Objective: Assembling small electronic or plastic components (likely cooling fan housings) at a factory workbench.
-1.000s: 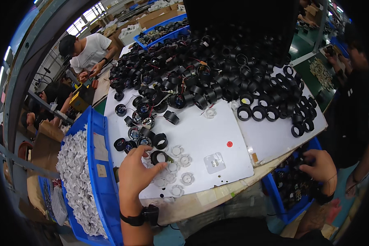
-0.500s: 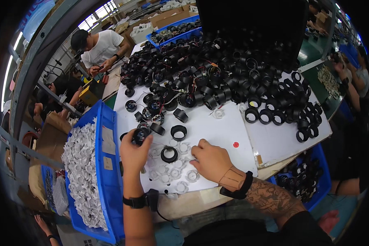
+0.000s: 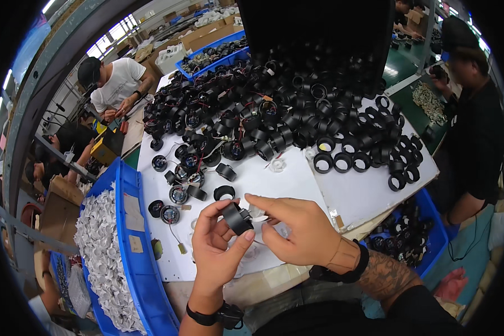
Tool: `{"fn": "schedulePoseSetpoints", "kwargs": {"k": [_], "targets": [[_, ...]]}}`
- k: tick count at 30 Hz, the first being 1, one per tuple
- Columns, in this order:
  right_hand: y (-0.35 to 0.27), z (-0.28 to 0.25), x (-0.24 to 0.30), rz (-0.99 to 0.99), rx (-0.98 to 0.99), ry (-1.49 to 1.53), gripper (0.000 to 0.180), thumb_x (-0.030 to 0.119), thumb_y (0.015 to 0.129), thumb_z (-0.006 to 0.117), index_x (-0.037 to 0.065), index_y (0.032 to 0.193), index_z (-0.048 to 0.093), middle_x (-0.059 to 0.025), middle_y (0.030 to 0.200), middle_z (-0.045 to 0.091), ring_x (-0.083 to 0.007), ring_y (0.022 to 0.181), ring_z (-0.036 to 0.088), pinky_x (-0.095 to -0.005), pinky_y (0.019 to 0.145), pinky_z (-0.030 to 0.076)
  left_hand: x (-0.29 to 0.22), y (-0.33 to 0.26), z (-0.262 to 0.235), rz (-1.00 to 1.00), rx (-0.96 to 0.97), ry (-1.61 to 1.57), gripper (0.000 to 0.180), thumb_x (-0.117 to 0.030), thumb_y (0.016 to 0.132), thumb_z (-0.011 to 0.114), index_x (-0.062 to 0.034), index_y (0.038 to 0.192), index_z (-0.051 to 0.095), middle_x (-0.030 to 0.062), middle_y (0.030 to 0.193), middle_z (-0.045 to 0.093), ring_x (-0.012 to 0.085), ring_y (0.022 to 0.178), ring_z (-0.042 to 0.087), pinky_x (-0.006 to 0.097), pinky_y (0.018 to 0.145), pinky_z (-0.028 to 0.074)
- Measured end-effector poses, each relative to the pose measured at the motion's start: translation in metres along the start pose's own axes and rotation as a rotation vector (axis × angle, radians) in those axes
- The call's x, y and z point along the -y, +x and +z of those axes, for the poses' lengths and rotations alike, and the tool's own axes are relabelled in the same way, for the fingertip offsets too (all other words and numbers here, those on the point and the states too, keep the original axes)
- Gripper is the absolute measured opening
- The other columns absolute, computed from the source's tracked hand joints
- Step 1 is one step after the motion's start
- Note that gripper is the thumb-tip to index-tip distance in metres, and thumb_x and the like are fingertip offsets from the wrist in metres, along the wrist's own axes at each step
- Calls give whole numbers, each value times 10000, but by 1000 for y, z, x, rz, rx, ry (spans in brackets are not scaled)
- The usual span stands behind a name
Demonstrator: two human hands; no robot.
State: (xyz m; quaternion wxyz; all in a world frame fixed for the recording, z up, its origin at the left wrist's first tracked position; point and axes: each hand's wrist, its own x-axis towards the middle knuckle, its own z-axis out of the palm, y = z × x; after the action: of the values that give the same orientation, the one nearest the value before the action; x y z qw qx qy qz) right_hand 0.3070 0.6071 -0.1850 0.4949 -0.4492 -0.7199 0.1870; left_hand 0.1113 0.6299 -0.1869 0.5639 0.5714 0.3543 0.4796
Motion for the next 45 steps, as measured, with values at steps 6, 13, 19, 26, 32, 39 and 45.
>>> {"fn": "schedulePoseSetpoints", "kwargs": {"k": [6,13,19,26,32,39,45], "targets": [[-4,-1,-7,72,-117,278,423,96,965,672,19,1379,625,-186,1002,757,-282,903,776,-334,782,598,-1,-3,15,159,-2,181,723,41,835,838,29,1470,492,186,1420,578,195,1155,670,335,1002,568],[-9,-11,0,272,-69,292,413,87,974,687,-28,1363,605,-183,921,768,-319,854,785,-350,741,597,-2,0,23,200,-9,320,686,-2,839,855,62,1442,534,176,1343,630,190,1101,699,328,937,593],[-6,-16,0,373,-3,360,373,109,978,705,-53,1307,637,-191,917,773,-307,865,789,-332,723,585,4,3,23,162,-29,194,675,-4,859,838,64,1447,513,192,1406,613,196,1119,697,328,944,585],[-6,-12,-3,500,16,487,377,95,987,695,-66,1322,631,-198,959,783,-209,875,784,-309,730,574,12,4,21,118,-41,132,673,-6,874,825,48,1459,498,201,1452,584,203,1140,691,322,944,578],[-13,-1,-8,308,14,456,433,70,1011,626,-47,1423,566,-217,987,771,-272,857,785,-342,728,584,13,5,22,109,-56,103,656,-16,891,813,48,1461,494,181,1416,601,197,1162,676,317,949,571],[-10,16,-7,181,91,362,449,71,1015,604,-53,1443,550,-248,1047,756,-348,885,775,-375,749,606,9,6,-5,-7,-54,-57,633,-58,930,790,44,1475,484,141,1281,660,178,1144,666,306,974,555],[3,30,-16,398,91,799,428,95,1008,693,-69,1392,602,-185,1201,752,-190,1107,734,-298,920,597,5,-3,-3,7,-131,-48,650,-92,934,794,45,1478,465,156,1303,645,203,1157,664,325,952,580]]}}
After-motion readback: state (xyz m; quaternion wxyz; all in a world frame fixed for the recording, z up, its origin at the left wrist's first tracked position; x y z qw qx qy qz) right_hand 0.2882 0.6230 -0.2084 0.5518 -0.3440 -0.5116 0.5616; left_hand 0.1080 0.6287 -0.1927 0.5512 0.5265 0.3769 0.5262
